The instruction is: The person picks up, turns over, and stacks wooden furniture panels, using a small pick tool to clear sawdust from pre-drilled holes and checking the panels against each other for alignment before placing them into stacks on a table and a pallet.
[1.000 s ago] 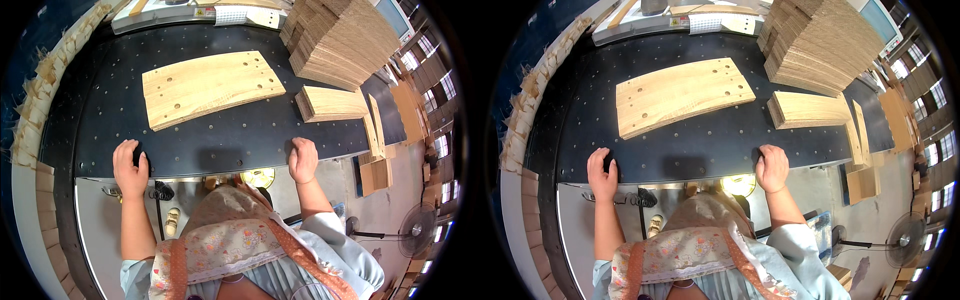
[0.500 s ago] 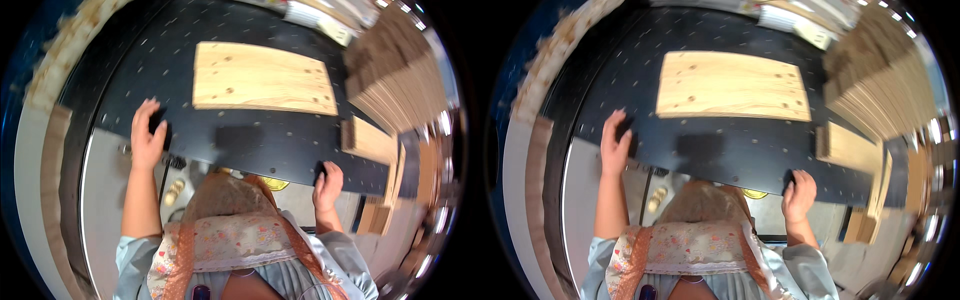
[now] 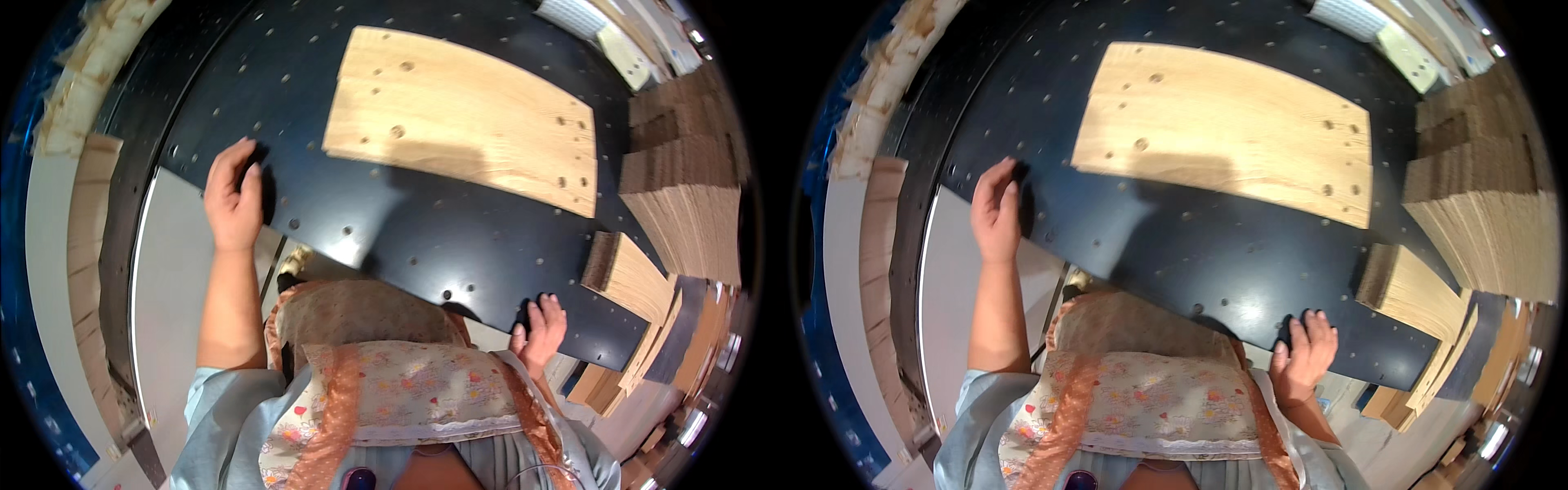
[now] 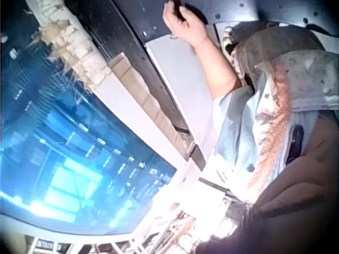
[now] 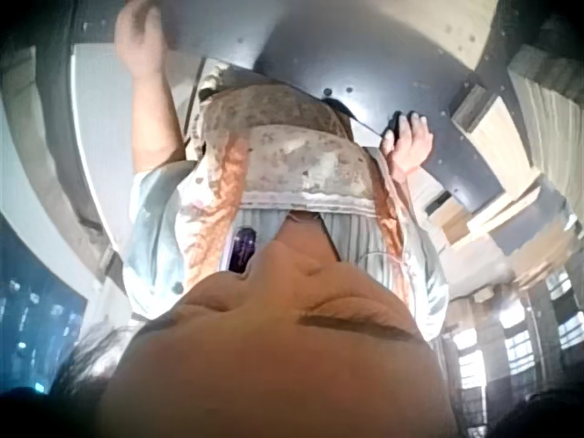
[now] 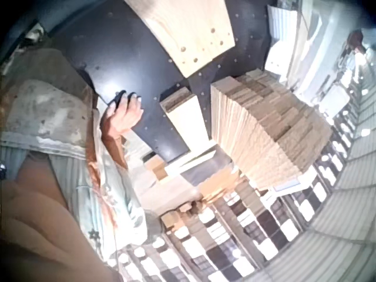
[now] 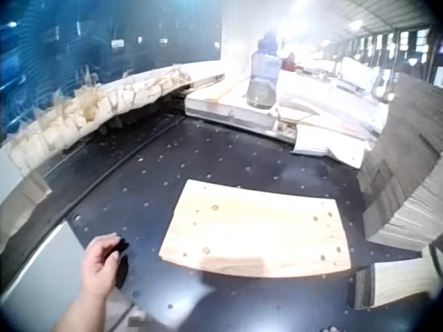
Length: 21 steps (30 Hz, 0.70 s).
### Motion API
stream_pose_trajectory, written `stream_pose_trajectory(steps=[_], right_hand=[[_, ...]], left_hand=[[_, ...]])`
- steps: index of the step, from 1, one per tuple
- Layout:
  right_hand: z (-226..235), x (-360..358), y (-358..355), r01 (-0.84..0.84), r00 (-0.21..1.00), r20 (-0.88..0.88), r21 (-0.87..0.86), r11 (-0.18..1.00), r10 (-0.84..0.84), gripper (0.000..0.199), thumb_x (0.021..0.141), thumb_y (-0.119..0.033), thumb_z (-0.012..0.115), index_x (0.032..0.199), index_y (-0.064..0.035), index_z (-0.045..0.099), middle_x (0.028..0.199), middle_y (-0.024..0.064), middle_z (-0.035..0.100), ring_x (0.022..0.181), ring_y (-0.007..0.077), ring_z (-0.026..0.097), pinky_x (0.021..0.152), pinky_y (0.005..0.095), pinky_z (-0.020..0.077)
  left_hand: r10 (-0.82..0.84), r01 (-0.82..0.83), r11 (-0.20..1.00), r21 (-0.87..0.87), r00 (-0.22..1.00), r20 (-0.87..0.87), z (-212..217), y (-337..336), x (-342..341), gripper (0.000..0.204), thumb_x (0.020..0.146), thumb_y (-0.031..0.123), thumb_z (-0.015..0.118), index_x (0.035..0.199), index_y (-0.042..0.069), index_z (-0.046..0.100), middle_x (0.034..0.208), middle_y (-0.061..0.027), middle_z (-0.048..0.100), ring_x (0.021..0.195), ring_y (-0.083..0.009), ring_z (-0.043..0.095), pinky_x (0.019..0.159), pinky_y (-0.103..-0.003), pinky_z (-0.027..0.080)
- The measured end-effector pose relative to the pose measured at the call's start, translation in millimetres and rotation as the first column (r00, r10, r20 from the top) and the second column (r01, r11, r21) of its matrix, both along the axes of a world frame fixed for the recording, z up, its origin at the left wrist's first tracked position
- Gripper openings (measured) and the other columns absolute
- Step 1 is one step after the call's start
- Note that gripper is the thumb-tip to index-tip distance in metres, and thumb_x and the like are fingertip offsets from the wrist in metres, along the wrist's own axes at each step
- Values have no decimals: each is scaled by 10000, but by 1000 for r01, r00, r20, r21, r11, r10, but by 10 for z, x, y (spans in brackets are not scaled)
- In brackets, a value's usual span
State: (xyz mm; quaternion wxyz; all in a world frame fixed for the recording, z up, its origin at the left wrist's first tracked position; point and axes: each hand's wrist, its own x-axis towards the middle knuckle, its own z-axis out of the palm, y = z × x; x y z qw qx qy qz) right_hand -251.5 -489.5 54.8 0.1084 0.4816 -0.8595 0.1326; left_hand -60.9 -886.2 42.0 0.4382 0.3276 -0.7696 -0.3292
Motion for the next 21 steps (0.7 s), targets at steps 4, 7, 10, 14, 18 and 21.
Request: stream_pose_trajectory(steps=[4,7,10,14,18,21], right_hand=[[-6,22,-12,26,1000,-8,-30,999,-27,391,693,-162,609,1065,-48,569,1132,162,532,1105,340,487,949,518,327],[-15,43,-76,63,998,28,-71,996,-61,434,666,-164,613,1085,-65,558,1122,136,541,1090,314,499,947,505,325],[16,106,-74,103,995,5,-128,986,-104,434,663,-175,608,1078,-59,557,1095,109,562,1074,292,514,940,480,332],[33,128,-151,169,985,12,-196,966,-170,417,655,-176,621,1050,-57,565,1059,105,579,1030,288,537,927,461,347],[37,118,-240,272,962,77,-246,930,-261,374,665,-179,633,1012,-55,571,1007,106,590,987,289,545,894,435,373],[108,103,-295,370,925,189,-261,892,-328,354,682,-155,645,1008,-42,563,984,124,584,954,313,536,860,403,398]], left_hand=[[-14,14,1000,9,1000,20,-82,-16,38,229,803,-61,496,1016,-36,573,1078,-141,565,1052,-229,542,934,-303,404],[-45,44,998,46,999,13,-180,-52,73,243,806,-85,477,1033,-49,556,1096,-144,545,1072,-242,528,949,-315,394],[-68,68,997,23,998,-7,-197,-91,138,252,804,-93,473,1038,-40,550,1102,-140,534,1086,-237,518,957,-309,389],[-87,150,906,396,981,-174,-28,-234,95,307,791,-97,472,1082,-19,533,1158,-93,505,1124,-185,473,954,-284,373],[-280,246,936,253,954,108,511,-255,-402,399,747,-32,556,1138,35,520,1232,-98,470,1155,-185,448,936,-297,372],[-506,565,801,-197,815,282,712,-296,-1055,486,682,21,604,1158,57,515,1276,-128,453,1199,-279,423,988,-360,335]])
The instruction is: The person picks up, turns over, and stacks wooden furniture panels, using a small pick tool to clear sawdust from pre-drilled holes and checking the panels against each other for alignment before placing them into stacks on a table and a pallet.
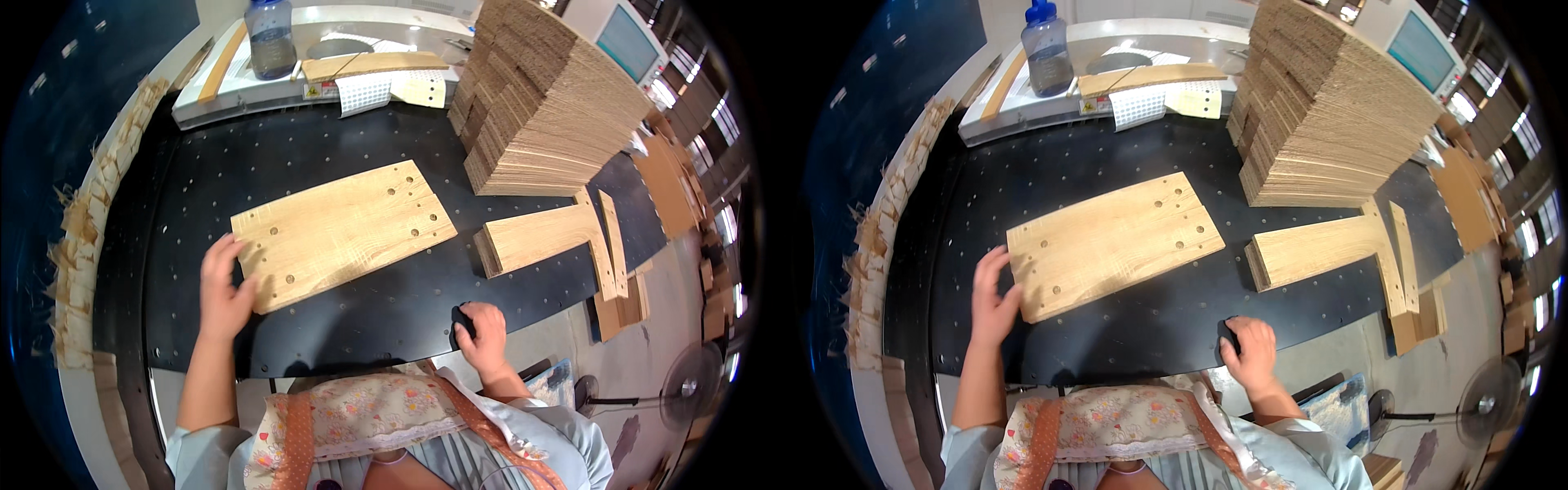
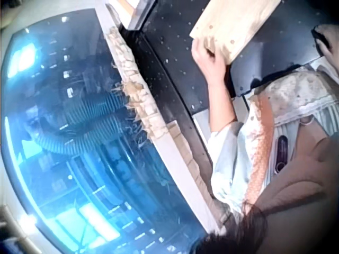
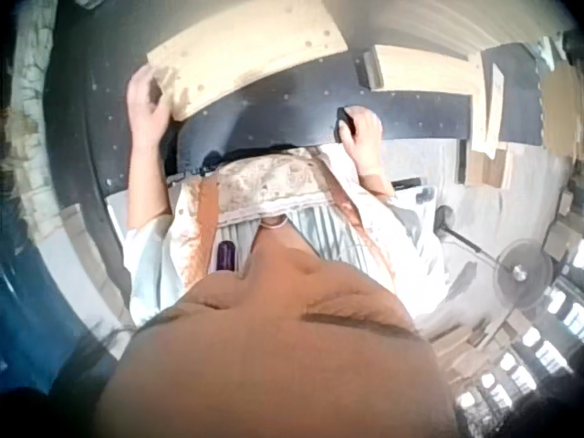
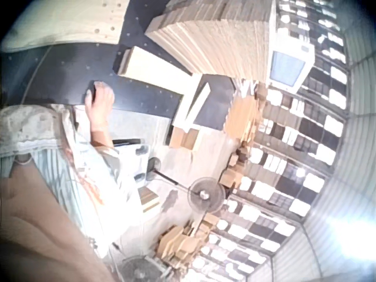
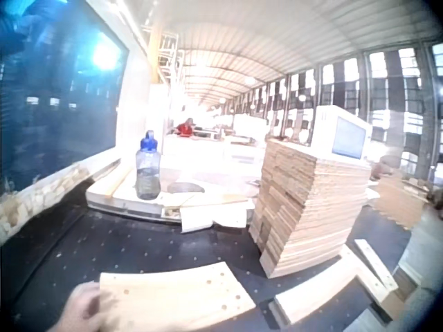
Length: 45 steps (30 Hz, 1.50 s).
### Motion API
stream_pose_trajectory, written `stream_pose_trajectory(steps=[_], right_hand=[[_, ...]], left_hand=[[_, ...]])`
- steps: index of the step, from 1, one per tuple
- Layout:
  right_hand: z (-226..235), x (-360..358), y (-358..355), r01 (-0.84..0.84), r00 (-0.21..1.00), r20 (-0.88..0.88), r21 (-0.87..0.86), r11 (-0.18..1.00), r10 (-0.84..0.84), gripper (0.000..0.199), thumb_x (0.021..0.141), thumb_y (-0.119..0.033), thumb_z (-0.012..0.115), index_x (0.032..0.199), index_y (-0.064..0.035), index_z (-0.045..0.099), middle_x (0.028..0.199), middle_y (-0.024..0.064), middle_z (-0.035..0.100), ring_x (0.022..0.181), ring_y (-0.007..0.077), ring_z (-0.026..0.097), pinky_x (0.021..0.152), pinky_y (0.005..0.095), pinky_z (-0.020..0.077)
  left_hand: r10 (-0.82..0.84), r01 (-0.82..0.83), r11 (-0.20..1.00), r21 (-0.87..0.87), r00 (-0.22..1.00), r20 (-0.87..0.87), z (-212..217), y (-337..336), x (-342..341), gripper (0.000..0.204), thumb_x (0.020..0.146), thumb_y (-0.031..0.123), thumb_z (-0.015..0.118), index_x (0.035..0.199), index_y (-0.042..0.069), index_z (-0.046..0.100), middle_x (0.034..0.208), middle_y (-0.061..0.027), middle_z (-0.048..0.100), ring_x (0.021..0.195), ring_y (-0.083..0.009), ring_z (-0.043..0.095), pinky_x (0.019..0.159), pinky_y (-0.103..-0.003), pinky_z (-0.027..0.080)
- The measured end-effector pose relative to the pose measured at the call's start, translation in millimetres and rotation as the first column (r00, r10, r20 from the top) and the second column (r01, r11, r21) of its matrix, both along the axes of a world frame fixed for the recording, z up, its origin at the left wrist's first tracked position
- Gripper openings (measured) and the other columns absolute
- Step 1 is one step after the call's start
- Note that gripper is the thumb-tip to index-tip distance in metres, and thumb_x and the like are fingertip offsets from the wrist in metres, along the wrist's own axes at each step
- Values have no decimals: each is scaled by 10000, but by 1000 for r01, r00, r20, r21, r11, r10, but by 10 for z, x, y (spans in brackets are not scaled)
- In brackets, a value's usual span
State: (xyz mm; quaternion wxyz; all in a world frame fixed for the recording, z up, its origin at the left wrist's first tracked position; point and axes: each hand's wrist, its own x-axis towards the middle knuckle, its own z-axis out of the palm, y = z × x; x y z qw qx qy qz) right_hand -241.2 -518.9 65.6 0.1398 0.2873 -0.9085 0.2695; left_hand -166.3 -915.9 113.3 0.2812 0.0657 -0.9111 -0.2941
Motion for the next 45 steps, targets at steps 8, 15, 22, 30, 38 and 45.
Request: stream_pose_trajectory(steps=[8,15,22,30,38,45], right_hand=[[518,-280,-1111,-108,993,-32,79,991,111,580,670,-161,699,1186,-32,468,1233,202,438,1201,363,379,980,440,347],[336,-209,-1680,-374,917,-34,278,885,398,516,688,-216,691,1161,-108,514,1247,127,454,1182,317,412,936,446,366],[252,-59,-1851,-526,838,-80,142,839,539,312,704,-206,642,991,-109,566,918,38,533,870,226,514,770,362,432],[360,-469,-1109,-404,913,-100,-101,909,395,408,752,-210,641,1114,-47,547,1099,147,555,1051,321,504,889,382,426],[206,-969,-789,10,927,372,-162,987,52,571,758,-225,671,1242,-5,462,1205,220,507,1132,349,477,937,387,402],[62,-1144,-1026,-145,917,355,-121,982,179,600,732,-254,671,1221,25,462,1209,234,505,1131,361,483,972,385,384]], left_hand=[[-29,134,963,-232,912,409,-201,-37,-1328,618,785,344,598,1286,37,409,1343,-190,373,1283,-354,286,1052,-451,240],[-90,213,955,-204,869,487,-236,28,-1438,612,781,405,603,1251,47,444,1164,-127,503,1103,-293,438,941,-407,329],[-170,274,942,-195,888,427,-248,-74,-1060,598,754,354,635,1227,31,465,1164,-137,506,1108,-304,439,936,-407,340],[-93,162,957,-241,957,275,-131,-223,-335,637,686,212,692,1243,13,452,1280,-190,435,1241,-355,342,1042,-421,269],[255,-318,914,252,934,252,-470,-409,513,631,720,115,653,1278,-27,396,1281,-236,419,1219,-355,375,1031,-395,296],[159,-186,918,350,982,105,-822,-402,473,551,768,12,572,1286,-35,392,1314,-189,412,1186,-266,433,1005,-342,327]])
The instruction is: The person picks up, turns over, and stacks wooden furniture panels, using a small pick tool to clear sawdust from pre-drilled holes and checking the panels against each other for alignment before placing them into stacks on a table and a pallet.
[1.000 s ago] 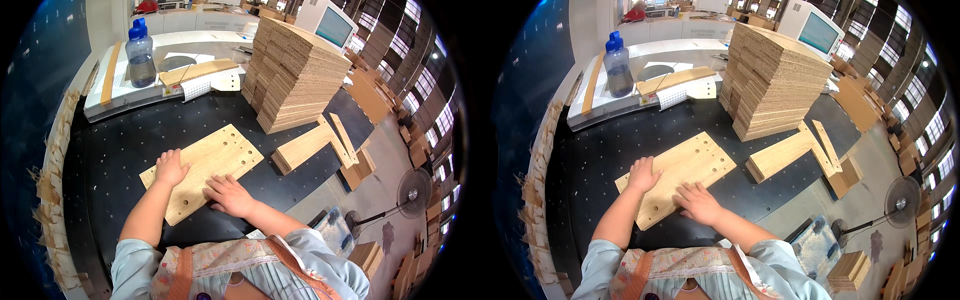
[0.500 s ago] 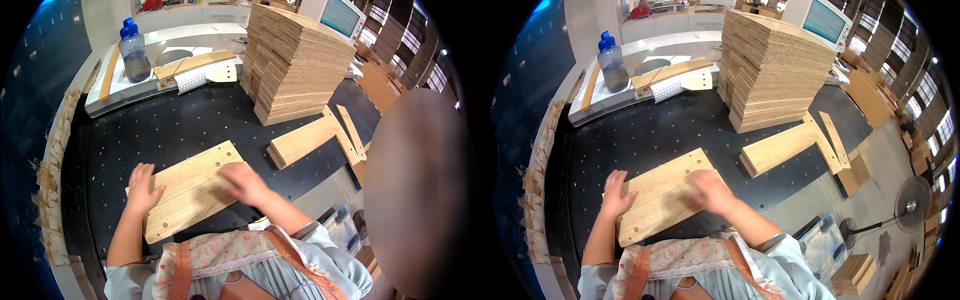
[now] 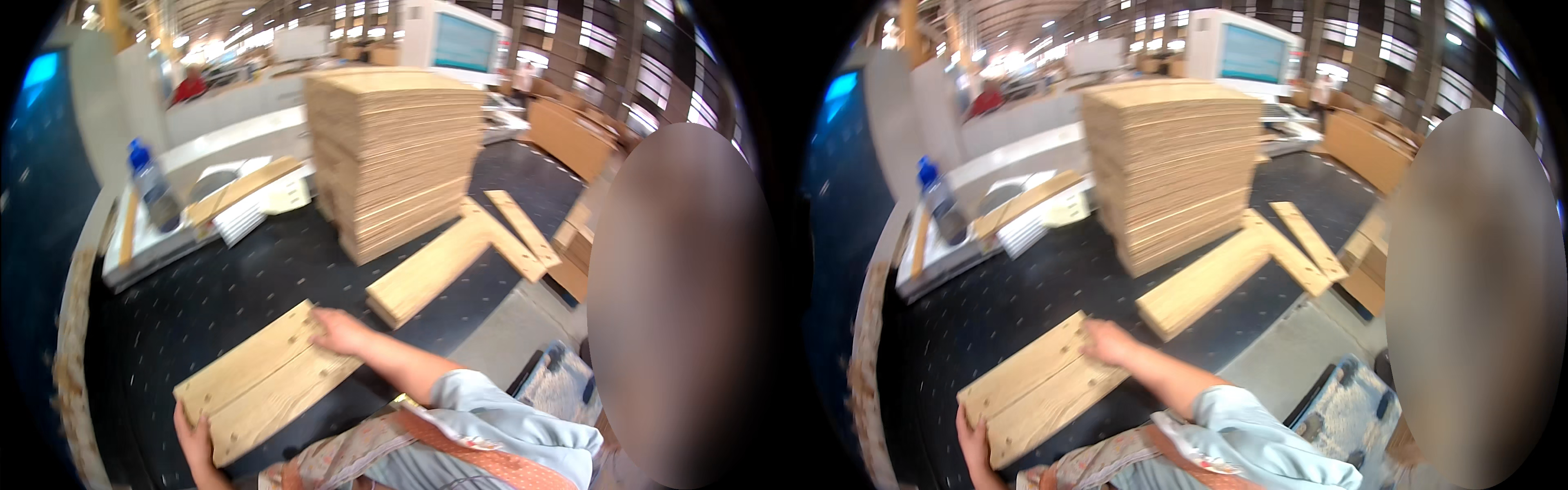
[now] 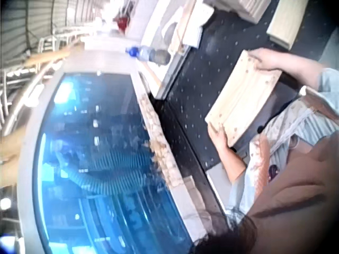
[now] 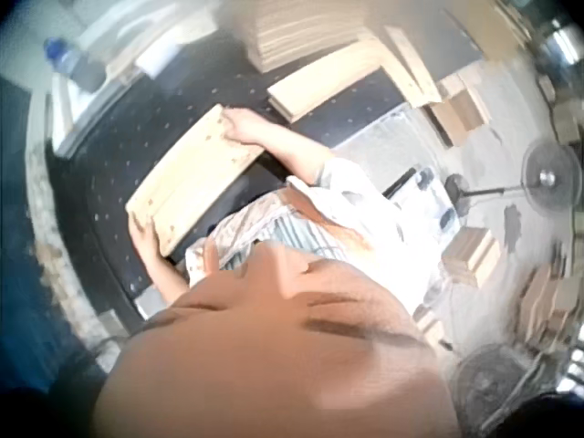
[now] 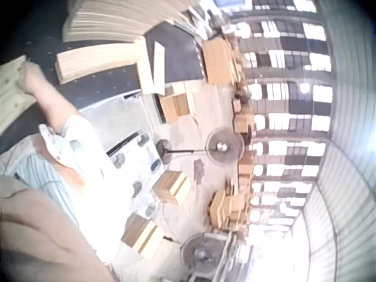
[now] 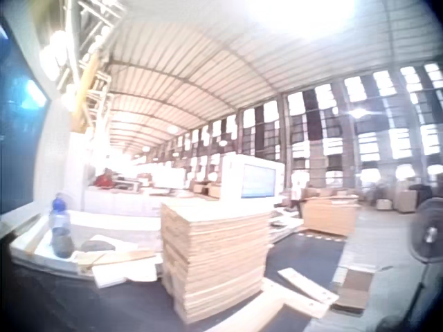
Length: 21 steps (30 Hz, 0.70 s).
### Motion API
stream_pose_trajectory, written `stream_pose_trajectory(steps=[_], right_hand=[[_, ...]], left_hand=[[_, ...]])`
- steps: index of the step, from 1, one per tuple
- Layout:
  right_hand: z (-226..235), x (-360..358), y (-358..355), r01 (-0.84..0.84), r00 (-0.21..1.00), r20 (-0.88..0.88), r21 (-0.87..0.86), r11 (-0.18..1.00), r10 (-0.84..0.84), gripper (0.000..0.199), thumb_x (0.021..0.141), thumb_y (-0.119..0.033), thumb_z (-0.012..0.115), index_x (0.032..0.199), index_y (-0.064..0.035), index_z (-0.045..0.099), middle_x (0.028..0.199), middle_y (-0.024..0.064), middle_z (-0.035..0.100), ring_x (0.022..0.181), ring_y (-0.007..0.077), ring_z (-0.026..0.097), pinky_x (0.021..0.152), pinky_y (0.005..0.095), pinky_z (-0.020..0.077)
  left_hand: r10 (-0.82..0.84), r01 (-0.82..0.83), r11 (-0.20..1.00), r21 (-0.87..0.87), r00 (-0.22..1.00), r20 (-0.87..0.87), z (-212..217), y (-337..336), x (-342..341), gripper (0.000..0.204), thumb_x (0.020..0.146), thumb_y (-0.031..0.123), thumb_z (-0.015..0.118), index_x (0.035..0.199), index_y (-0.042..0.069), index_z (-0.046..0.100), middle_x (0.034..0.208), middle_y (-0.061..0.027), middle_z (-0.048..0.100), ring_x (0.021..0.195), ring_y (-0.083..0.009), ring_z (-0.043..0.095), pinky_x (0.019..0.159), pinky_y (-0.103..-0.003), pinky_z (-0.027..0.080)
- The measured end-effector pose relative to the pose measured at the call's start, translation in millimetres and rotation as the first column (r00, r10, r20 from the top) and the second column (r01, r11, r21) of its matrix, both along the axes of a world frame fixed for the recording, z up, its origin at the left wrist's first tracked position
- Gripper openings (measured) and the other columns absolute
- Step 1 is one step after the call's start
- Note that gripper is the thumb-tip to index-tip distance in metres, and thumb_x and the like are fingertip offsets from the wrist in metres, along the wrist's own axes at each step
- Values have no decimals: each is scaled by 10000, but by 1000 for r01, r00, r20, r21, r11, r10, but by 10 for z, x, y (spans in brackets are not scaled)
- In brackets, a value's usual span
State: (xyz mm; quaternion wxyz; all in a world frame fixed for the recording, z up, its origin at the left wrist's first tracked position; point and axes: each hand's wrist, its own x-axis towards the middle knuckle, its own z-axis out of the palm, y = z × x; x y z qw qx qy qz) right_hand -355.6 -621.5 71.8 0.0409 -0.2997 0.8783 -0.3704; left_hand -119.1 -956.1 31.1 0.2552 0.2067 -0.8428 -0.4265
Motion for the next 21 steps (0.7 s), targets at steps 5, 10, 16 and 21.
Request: stream_pose_trajectory(steps=[5,10,16,21], right_hand=[[46,-1,-69,-9,999,45,-26,1000,10,626,733,-227,652,1244,45,411,1194,235,511,1095,365,504,946,385,401],[214,156,-40,16,998,-55,-125,992,-23,604,754,-233,636,1248,31,410,1199,207,513,1132,354,466,968,389,376],[426,554,378,-50,995,-85,-18,999,48,597,773,-259,622,1249,25,400,1184,203,521,1083,355,484,937,406,390],[105,711,444,-15,998,-58,15,1000,16,595,780,-269,612,1261,6,396,1163,216,533,1066,368,492,924,409,399]], left_hand=[[-83,78,996,35,982,170,225,1,56,564,868,141,562,1362,3,329,1388,-178,351,1260,-279,347,1026,-357,285],[-94,58,956,287,989,115,-114,-485,123,513,876,140,556,1332,-7,374,1297,-179,463,1168,-276,451,983,-330,340],[-156,333,757,-562,928,339,-1797,-1861,854,600,848,253,580,1312,-57,361,1318,-248,402,1220,-335,396,1012,-353,317],[-46,303,625,-719,934,353,-2187,-1811,1038,631,844,322,577,1305,-57,371,1321,-254,392,1238,-349,371,1023,-362,301]])
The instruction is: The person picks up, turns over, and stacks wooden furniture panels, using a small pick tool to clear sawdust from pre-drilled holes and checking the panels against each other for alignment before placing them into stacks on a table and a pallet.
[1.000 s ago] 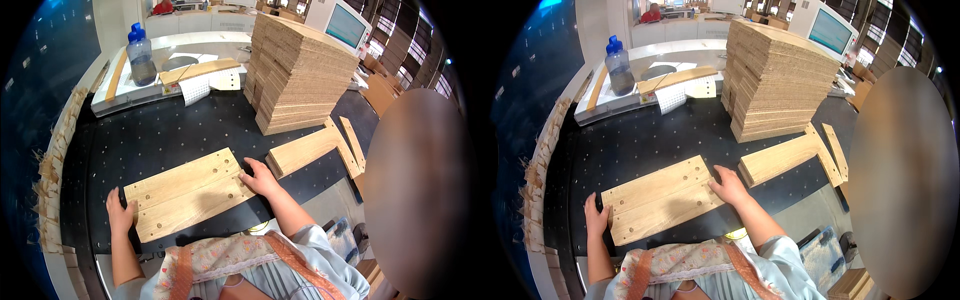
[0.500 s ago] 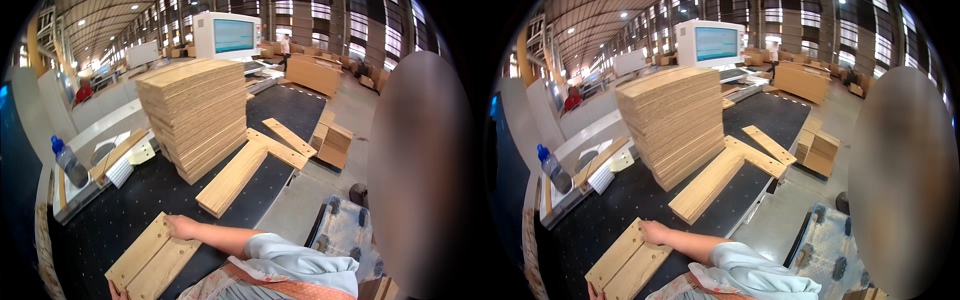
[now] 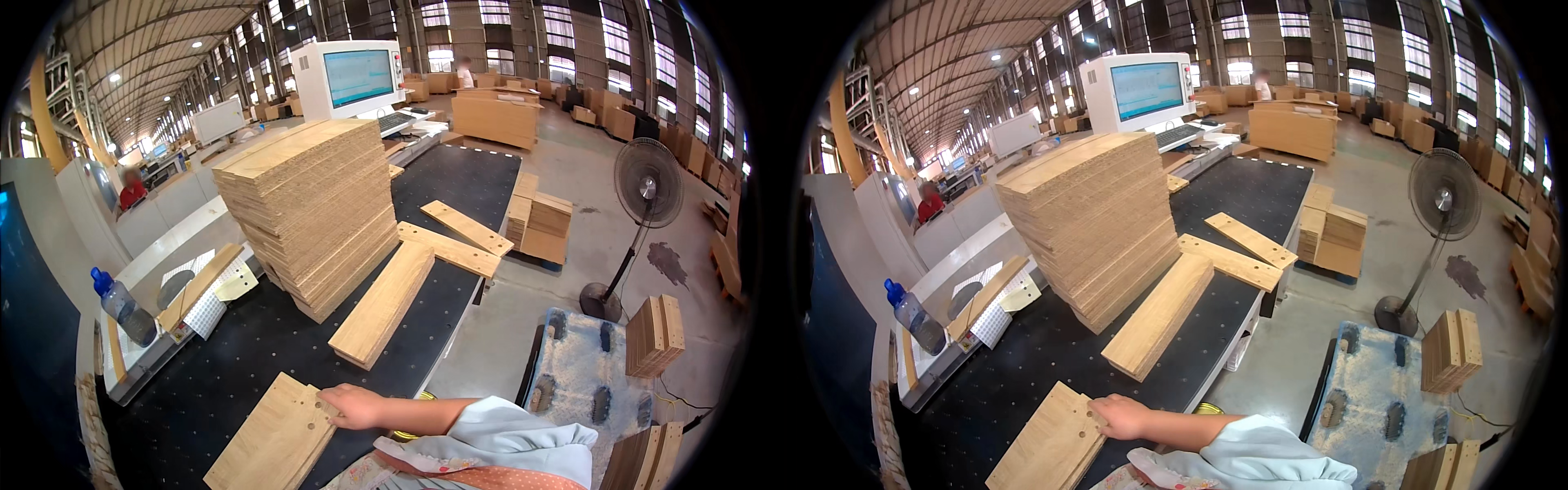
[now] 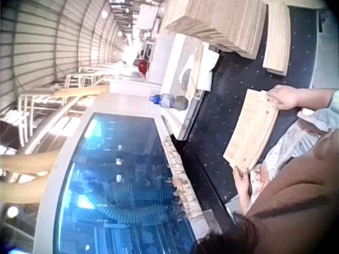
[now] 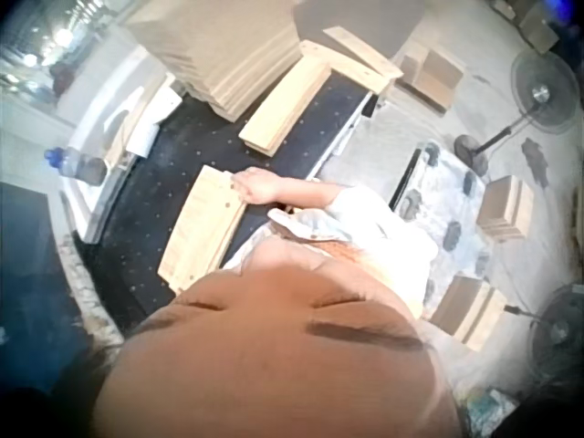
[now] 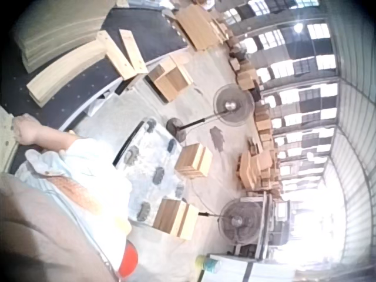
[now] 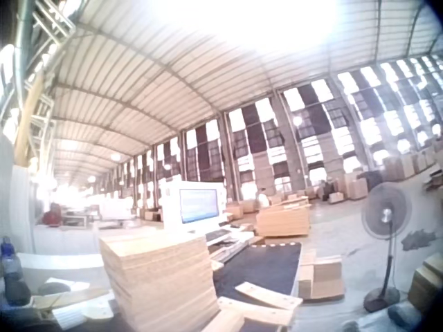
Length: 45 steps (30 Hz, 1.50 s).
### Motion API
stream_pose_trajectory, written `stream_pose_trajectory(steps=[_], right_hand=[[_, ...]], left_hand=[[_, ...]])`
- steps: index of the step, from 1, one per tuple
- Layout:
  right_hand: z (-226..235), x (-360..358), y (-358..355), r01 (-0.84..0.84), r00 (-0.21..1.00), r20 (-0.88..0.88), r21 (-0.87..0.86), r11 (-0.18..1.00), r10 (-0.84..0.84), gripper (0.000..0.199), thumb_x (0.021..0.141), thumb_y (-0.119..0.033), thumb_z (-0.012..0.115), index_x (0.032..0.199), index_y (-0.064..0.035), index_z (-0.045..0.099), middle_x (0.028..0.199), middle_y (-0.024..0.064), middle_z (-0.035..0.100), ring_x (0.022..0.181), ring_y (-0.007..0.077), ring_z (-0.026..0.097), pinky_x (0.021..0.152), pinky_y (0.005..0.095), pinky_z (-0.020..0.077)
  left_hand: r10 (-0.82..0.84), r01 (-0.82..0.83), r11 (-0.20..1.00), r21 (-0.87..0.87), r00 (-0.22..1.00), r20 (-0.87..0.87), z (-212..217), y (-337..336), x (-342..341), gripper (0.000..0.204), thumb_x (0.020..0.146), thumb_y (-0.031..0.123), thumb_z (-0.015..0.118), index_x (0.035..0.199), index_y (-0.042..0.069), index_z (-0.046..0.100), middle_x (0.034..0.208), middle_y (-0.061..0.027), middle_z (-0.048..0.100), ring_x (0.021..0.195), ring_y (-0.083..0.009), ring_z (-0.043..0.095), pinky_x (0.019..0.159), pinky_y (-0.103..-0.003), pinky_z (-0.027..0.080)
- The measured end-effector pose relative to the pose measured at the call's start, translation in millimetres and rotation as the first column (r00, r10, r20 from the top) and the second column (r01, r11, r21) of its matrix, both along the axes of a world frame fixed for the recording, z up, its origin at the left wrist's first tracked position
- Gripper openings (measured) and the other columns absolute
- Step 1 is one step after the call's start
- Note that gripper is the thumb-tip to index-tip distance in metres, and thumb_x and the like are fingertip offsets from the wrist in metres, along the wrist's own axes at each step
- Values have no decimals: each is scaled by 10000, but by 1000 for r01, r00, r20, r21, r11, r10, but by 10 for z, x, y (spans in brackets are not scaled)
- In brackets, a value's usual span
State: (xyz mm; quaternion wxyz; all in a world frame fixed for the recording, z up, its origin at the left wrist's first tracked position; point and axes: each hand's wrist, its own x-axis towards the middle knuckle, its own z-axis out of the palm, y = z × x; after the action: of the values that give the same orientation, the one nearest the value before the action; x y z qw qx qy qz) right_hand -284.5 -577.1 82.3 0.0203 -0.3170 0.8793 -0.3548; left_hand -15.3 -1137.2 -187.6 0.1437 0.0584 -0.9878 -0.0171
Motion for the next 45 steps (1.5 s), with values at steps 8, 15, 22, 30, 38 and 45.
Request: stream_pose_trajectory(steps=[8,15,22,30,38,45], right_hand=[[69,-21,-40,195,979,58,36,980,-197,556,755,-259,612,1230,-25,441,1069,201,579,1016,361,523,868,410,436],[151,66,-145,279,958,-32,-98,955,-284,470,765,-243,597,1169,-26,491,1040,183,588,966,353,527,864,412,432],[302,-514,-615,209,959,-134,-257,943,-249,451,755,-205,596,1145,-1,501,1079,207,565,1002,362,516,887,408,418],[306,-1292,-1120,396,912,172,-135,908,-372,447,726,-225,626,1111,-29,510,969,248,604,927,384,587,798,429,487],[27,-1538,-1245,322,920,274,-120,939,-281,524,739,-210,628,1225,-75,485,1094,217,580,1017,343,566,861,380,459],[311,-1187,-849,332,927,142,124,935,-348,576,738,-252,635,1223,-26,423,1081,246,573,1015,357,558,872,397,446]], left_hand=[[291,-280,738,614,953,85,1973,1444,-637,547,859,245,561,1294,-44,400,1280,-221,450,1177,-310,432,991,-342,334],[357,-286,594,752,931,72,2694,1888,-655,479,871,178,547,1284,-33,425,1243,-192,500,1123,-277,485,963,-324,362],[341,-107,722,683,915,-217,3124,1860,-1086,402,874,121,535,1239,-37,478,1210,-179,541,1080,-245,529,941,-311,388],[407,-113,334,936,913,-35,2778,1202,-2175,411,806,47,542,1204,-46,498,1049,-142,585,888,-179,564,753,-261,461],[348,-146,361,921,937,12,2641,1139,-2237,435,821,63,548,1226,-69,461,1192,-162,547,1080,-216,532,921,-283,395],[303,-160,639,752,951,-55,2562,987,-1607,523,796,90,595,1266,-54,416,1263,-220,481,1175,-264,470,987,-342,352]])
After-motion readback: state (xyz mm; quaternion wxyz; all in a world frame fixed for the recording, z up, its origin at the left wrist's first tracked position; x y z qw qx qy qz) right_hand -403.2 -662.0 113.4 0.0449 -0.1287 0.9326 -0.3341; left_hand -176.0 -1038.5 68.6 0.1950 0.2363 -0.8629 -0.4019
